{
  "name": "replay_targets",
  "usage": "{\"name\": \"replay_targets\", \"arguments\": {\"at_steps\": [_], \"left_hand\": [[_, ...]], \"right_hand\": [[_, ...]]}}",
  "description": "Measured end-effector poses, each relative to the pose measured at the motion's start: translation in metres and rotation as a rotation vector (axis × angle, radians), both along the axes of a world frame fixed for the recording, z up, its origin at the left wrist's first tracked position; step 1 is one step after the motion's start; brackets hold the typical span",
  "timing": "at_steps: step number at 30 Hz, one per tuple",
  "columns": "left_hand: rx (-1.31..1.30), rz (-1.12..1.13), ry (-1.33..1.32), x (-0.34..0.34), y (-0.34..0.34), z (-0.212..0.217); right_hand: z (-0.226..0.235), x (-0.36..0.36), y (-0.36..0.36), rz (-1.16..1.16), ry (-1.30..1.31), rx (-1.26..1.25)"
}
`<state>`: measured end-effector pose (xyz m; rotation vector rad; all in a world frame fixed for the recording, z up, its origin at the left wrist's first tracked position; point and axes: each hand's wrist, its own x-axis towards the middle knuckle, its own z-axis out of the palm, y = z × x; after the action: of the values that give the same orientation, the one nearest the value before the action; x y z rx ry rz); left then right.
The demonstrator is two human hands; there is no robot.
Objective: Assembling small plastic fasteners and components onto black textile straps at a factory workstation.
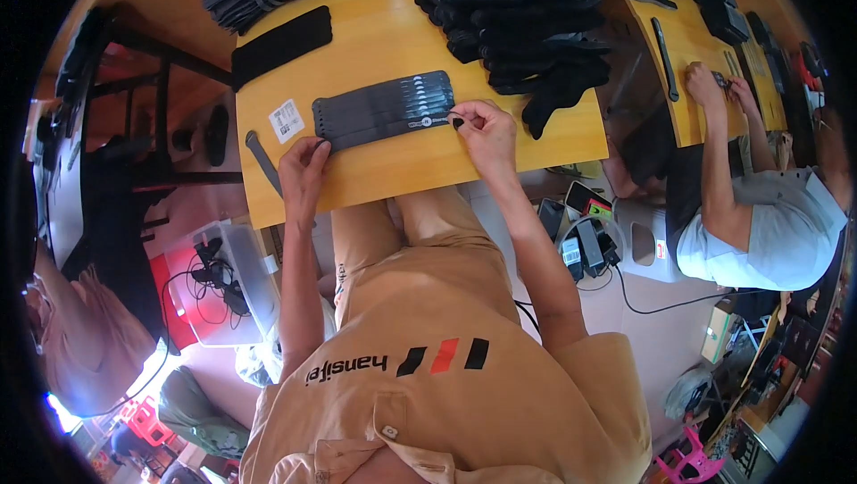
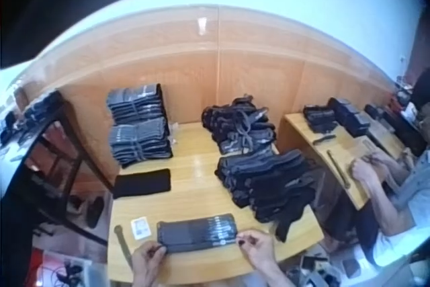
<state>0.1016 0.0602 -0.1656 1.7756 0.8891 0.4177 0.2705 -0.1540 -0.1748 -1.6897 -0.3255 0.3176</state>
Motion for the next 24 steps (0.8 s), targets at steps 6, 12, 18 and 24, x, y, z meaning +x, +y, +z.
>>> {"name": "replay_targets", "arguments": {"at_steps": [6, 12, 18, 24], "left_hand": [[0.036, 0.018, 0.025, 0.005, -0.004, 0.003], [0.033, 0.045, 0.033, 0.005, -0.005, 0.004], [0.006, 0.050, 0.038, 0.006, -0.005, 0.004], [0.009, 0.046, 0.035, 0.007, -0.005, 0.003]], "right_hand": [[-0.004, 0.001, -0.002, 0.017, -0.007, -0.072], [0.000, -0.003, -0.001, 0.001, -0.054, -0.146], [0.002, -0.003, 0.000, -0.011, -0.063, -0.180], [0.005, -0.004, 0.004, -0.021, -0.023, -0.149]]}}
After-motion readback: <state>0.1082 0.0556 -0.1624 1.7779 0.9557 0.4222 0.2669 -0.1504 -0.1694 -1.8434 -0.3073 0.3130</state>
